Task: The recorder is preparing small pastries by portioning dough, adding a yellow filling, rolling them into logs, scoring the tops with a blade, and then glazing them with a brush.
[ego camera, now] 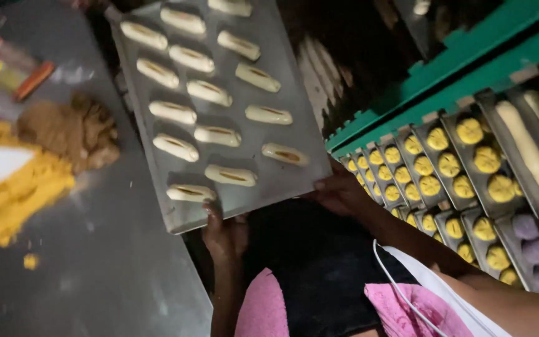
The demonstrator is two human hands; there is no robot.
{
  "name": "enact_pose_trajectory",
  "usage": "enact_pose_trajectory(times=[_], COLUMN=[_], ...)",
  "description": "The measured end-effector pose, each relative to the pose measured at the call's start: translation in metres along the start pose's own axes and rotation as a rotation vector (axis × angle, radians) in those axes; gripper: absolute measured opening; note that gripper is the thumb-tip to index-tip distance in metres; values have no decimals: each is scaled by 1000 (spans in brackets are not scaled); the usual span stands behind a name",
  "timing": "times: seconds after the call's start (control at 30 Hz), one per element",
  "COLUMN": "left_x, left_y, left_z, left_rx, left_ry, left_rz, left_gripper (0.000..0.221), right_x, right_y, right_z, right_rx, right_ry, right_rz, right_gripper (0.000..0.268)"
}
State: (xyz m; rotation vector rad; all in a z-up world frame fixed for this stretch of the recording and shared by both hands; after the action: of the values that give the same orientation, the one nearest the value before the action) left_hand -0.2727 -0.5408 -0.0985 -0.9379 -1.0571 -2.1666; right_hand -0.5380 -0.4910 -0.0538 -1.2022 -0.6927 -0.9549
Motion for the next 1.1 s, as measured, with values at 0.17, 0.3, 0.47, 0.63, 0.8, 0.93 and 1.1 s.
enact_pose_trajectory(times=[0.17,0.3,0.47,0.63,0.8,0.93,1.1], left_x=[73,200,315,394,502,560,630], left_y=[25,65,90,120,96,49,-51], left_z=[-59,-88,-145,-218,-287,-412,-583], left_rx=[-73,-9,-8,568,979,414,-523], left_ry=[-66,-331,-489,-575,-814,-948,-948], left_rz=[-62,-136,-226,-850,-1160,-755,-101], left_gripper=[69,69,71,73,62,53,39], right_x=[41,36,-92,-97,-66,-66,-68], right_y=[-70,-116,-125,-146,-187,-212,-217], right_z=[8,5,-18,-43,-69,-74,-71], right_rx=[-277,-355,-319,-509,-629,-602,-881], right_ry=[-33,-221,292,354,360,578,335], right_rz=[98,339,1014,617,133,756,639], right_gripper=[93,70,45,48,44,46,100])
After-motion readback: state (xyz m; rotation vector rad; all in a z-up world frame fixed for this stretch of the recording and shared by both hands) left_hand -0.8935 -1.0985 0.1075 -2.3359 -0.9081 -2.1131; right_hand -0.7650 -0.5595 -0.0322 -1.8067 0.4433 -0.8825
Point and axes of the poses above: each hand's wrist, its own z-axis away from the middle knuckle, its own x-axis out of the palm, y = z × x, the point moved 9 cm from there along -z, towards the middle knuckle, and after that the axes turned 11 degrees about -x, right-handed, at the moved point
